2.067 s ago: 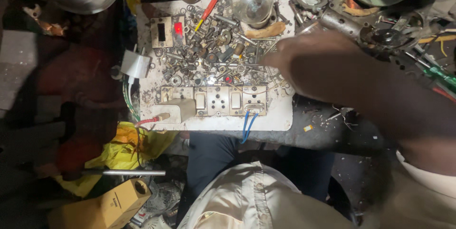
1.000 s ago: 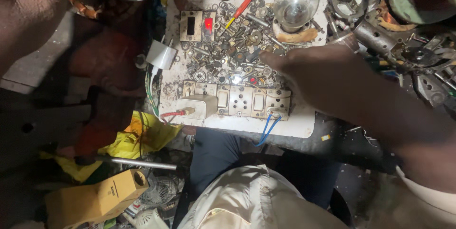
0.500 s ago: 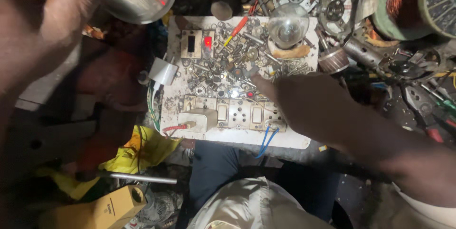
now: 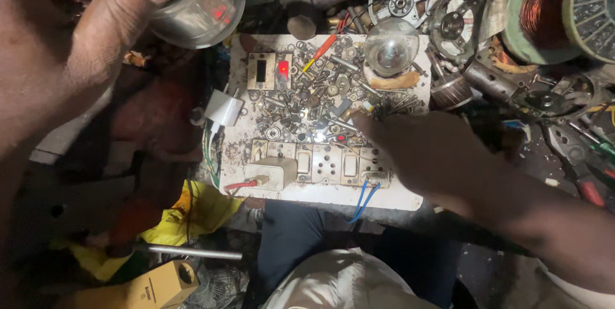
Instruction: The person disassembles a cylindrical metal component, removes a white plastic insert, and uses a hammer to tap the interior. They then select small parts from a tray and apply a red liquid from a bottle into the component using a dropper.
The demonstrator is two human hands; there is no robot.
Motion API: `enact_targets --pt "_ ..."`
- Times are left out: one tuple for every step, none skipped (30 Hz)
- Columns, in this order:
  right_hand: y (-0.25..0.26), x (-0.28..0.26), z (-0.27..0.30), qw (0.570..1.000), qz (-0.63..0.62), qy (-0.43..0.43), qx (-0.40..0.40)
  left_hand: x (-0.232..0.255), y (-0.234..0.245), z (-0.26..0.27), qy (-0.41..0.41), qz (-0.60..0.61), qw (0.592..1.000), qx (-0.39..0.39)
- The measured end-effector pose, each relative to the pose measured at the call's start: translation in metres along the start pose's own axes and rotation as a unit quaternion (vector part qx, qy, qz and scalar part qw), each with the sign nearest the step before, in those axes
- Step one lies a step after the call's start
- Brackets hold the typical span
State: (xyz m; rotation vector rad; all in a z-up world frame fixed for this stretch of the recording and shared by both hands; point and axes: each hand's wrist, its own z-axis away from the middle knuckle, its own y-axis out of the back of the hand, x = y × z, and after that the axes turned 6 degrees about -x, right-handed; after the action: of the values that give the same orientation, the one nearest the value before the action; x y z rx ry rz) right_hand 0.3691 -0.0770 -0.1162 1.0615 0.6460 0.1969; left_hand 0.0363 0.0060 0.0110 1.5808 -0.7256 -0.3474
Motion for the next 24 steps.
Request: enact_targets --pt "0.005 0.0 0.004 1.0 0.007 -0.024 -0.02 0.0 0.0 0.0 -0.002 0.001 1.0 0.0" --pt "0.011 0.001 0.006 0.998 0.016 -0.043 -0.04 0.0 0.001 0.001 0.0 0.0 1.0 0.003" --pt "0.016 0.0 0.005 0.996 0.026 -0.063 -0.06 -0.001 0.001 0.002 0.002 0.0 1.0 0.005" --pt "0.019 0.0 0.004 0.997 0.041 -0.054 -0.027 -0.001 0.002 0.003 0.002 0.0 1.0 0.005" --pt "0.02 0.0 0.002 0.997 0.057 -0.045 0.005 -0.001 0.003 0.003 0.002 -0.002 1.0 0.005" --pt "0.019 0.0 0.0 0.996 0.071 -0.036 0.037 0.0 0.002 0.003 0.001 0.001 1.0 0.005" --pt "0.018 0.002 -0.003 0.994 0.095 -0.05 0.029 0.0 0.002 0.003 0.001 0.001 1.0 0.004" --pt "0.015 0.005 -0.008 0.991 0.12 -0.063 0.021 0.0 0.002 0.003 0.0 0.003 1.0 0.005" --pt "0.011 0.007 -0.012 0.986 0.145 -0.076 0.013 0.0 0.002 0.003 -0.001 0.004 1.0 0.004" --pt "0.007 0.009 -0.015 0.987 0.141 -0.045 0.057 0.0 0.002 0.003 -0.001 0.004 1.0 0.005" --pt "0.003 0.009 -0.018 0.985 0.138 -0.015 0.102 -0.001 0.002 0.003 0.0 0.005 1.0 0.005" --pt "0.0 0.01 -0.021 0.98 0.132 0.014 0.146 -0.001 0.003 0.004 0.0 0.004 1.0 0.004" --pt "-0.003 0.01 -0.023 0.977 0.132 0.037 0.162 -0.001 0.003 0.004 0.001 0.005 1.0 0.003" --pt "-0.005 0.009 -0.026 0.973 0.132 0.059 0.178 -0.001 0.003 0.004 0.001 0.006 1.0 0.002" --pt "-0.005 0.007 -0.028 0.969 0.132 0.081 0.194 -0.001 0.003 0.004 0.001 0.007 1.0 0.002" --pt "-0.005 0.005 -0.03 0.975 0.152 0.045 0.154 -0.001 0.004 0.003 -0.001 0.007 1.0 0.0" --pt "-0.004 0.003 -0.032 0.979 0.17 0.008 0.113 0.0 0.004 0.002 -0.003 0.007 1.0 0.0" --pt "-0.002 0.001 -0.033 0.979 0.19 -0.027 0.072 0.0 0.004 0.002 -0.004 0.007 1.0 0.0" --pt "0.002 0.0 -0.03 0.985 0.152 -0.019 0.081 -0.001 0.004 0.001 -0.005 0.007 1.0 0.001" --pt "0.007 -0.001 -0.025 0.989 0.115 -0.009 0.088 -0.001 0.003 0.003 -0.001 0.008 1.0 0.001" --pt "0.011 -0.001 -0.021 0.992 0.078 0.002 0.095 -0.001 0.003 0.005 0.0 0.009 1.0 0.001" --pt "0.015 0.001 -0.016 0.992 0.078 0.002 0.094 -0.001 0.002 0.006 0.001 0.01 1.0 0.0" --pt "0.018 0.002 -0.011 0.993 0.078 0.002 0.094 -0.001 0.002 0.007 0.003 0.01 1.0 -0.003" --pt "0.021 0.003 -0.009 0.992 0.081 0.001 0.096 -0.001 0.002 0.006 0.003 0.009 1.0 0.0"
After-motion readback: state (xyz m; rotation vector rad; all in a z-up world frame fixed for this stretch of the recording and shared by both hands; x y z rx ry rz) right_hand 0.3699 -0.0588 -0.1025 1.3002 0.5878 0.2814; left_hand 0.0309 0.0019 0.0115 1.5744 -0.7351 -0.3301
